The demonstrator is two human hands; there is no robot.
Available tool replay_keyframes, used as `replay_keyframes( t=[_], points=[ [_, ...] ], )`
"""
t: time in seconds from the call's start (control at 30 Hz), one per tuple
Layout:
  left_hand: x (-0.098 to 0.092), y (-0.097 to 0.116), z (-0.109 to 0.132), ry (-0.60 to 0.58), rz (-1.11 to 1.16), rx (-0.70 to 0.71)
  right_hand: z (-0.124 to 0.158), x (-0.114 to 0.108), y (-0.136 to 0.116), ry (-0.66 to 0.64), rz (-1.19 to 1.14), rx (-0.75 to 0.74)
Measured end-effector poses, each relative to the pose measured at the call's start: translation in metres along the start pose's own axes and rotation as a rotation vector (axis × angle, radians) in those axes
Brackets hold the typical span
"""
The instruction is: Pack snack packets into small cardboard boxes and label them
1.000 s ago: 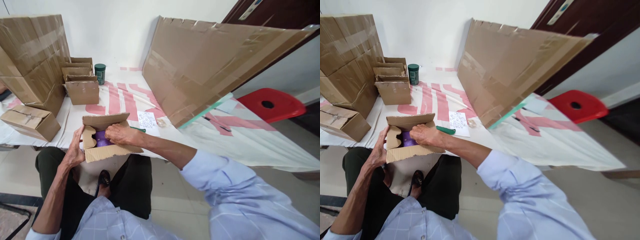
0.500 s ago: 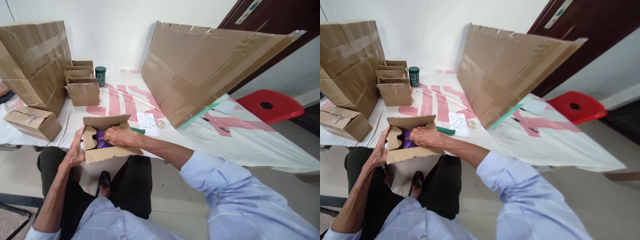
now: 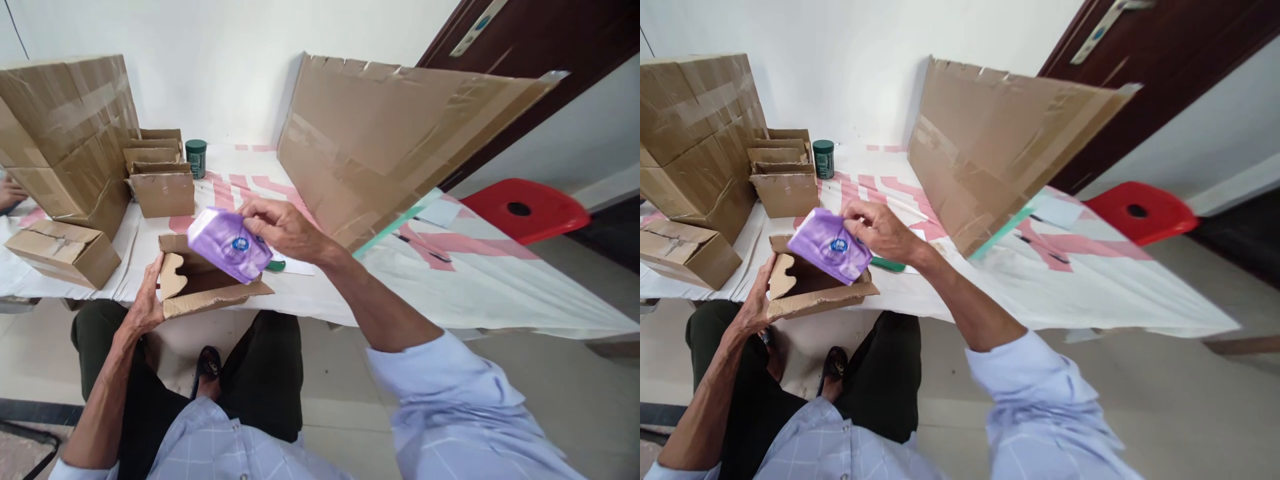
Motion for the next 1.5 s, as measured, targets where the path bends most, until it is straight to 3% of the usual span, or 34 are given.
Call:
replay_keyframes(
  t=[0.17, 0.27, 0.37, 0.53, 0.8, 1.0, 1.1, 1.17, 1.33, 1.43, 1.5],
  points=[
    [-0.015, -0.005, 0.001, 0.073, -0.046, 0.012, 0.015, -0.076, 0.023, 0.307, -0.056, 0.071],
    [-0.023, -0.013, 0.002, 0.102, -0.075, 0.004, 0.034, -0.113, 0.057, 0.462, -0.046, 0.128],
    [-0.025, -0.021, 0.004, 0.101, -0.084, -0.024, 0.056, -0.135, 0.097, 0.574, -0.004, 0.223],
    [-0.026, -0.026, 0.005, 0.113, -0.074, -0.061, 0.075, -0.134, 0.146, 0.583, 0.068, 0.336],
    [-0.024, -0.025, 0.003, 0.058, -0.040, -0.070, 0.055, -0.090, 0.164, 0.430, 0.140, 0.318],
    [-0.019, -0.019, 0.005, 0.049, -0.036, -0.076, -0.016, -0.041, 0.153, 0.259, 0.287, 0.199],
    [-0.017, -0.018, 0.006, 0.041, -0.026, -0.073, -0.049, -0.017, 0.142, 0.199, 0.218, 0.127],
    [-0.017, -0.016, 0.007, 0.053, -0.013, -0.042, -0.056, -0.010, 0.130, 0.226, 0.135, 0.083],
    [-0.017, -0.012, 0.013, 0.099, -0.002, 0.023, -0.016, -0.011, 0.061, 0.401, 0.040, -0.123],
    [-0.016, -0.008, 0.016, 0.120, -0.004, 0.022, 0.022, -0.004, 0.010, 0.442, 0.095, -0.304],
    [-0.015, -0.004, 0.017, 0.125, -0.009, 0.027, 0.041, 0.003, -0.008, 0.446, 0.139, -0.368]
  ],
)
Point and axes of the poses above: each hand's wrist, its own z-axis away from the middle knuckle, its own x-axis out of the palm, y = z × x, the point moved 10 cm from there along -z, towards the middle knuckle, and after that the axes turned 12 degrees about -z, right-handed, at the moved point
